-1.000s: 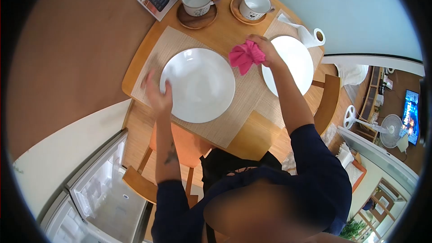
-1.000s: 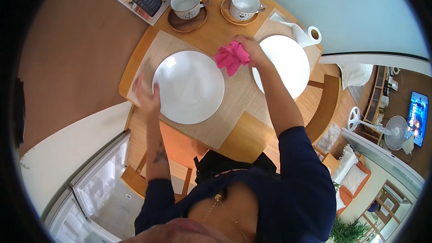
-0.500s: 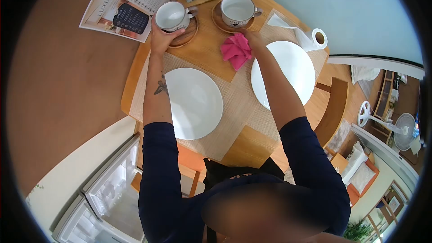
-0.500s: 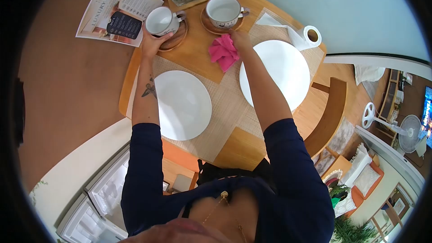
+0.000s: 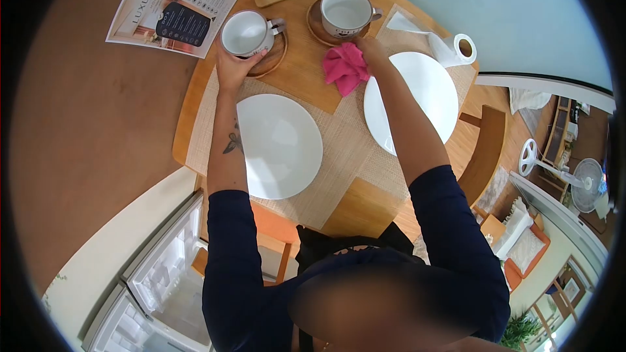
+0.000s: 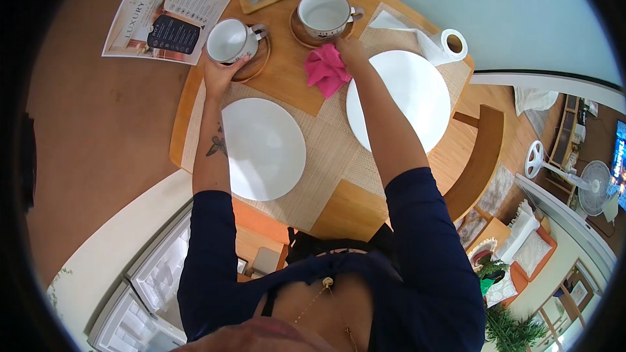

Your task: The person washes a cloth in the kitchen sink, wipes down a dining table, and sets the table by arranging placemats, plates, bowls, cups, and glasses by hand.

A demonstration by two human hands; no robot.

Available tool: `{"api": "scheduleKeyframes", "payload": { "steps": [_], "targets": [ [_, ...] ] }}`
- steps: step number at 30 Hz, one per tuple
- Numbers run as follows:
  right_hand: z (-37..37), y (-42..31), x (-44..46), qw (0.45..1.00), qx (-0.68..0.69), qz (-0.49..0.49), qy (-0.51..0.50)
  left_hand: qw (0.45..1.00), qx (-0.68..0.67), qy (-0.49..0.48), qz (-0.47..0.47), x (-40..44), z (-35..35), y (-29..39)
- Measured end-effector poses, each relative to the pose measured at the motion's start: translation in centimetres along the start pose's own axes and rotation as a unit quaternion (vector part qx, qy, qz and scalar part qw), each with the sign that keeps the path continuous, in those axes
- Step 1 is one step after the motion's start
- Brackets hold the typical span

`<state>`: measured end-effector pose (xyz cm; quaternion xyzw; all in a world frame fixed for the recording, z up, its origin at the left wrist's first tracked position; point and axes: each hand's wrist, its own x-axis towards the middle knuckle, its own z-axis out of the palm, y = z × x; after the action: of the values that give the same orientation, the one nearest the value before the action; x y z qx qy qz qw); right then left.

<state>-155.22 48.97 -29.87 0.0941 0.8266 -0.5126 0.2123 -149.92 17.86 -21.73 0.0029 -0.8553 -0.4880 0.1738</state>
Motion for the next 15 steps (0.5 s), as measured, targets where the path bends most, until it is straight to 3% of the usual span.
{"api": "scheduleKeyframes", "payload": {
  "steps": [1,3,7,8,10,13,15],
  "targets": [
    [0.1,-0.3,-0.4,0.999,-0.022,-0.032,-0.005,1.000,-0.013,0.005,-0.022,-0.3,0.0,0.0],
    [0.4,-0.8,-0.3,0.984,0.109,0.132,0.045,0.999,-0.024,0.010,-0.022,-0.6,0.1,0.0],
    [0.5,-0.1,0.3,0.985,0.080,0.140,0.055,1.000,-0.016,0.019,-0.007,-1.3,-0.1,0.4],
    [0.3,0.3,0.3,0.998,-0.006,0.048,0.035,1.000,-0.017,0.019,-0.007,-1.5,-0.2,0.7],
    [0.2,1.9,0.8,0.995,-0.091,-0.043,0.014,1.000,0.000,0.015,-0.009,-1.9,-0.4,1.0],
    [0.3,1.9,0.9,0.997,-0.051,-0.059,0.016,1.000,0.018,0.008,-0.024,-2.1,-0.5,1.1],
    [-0.3,0.5,-0.4,1.000,-0.001,-0.005,0.016,0.999,0.002,-0.003,-0.037,-2.0,-0.7,1.3]
  ]
}}
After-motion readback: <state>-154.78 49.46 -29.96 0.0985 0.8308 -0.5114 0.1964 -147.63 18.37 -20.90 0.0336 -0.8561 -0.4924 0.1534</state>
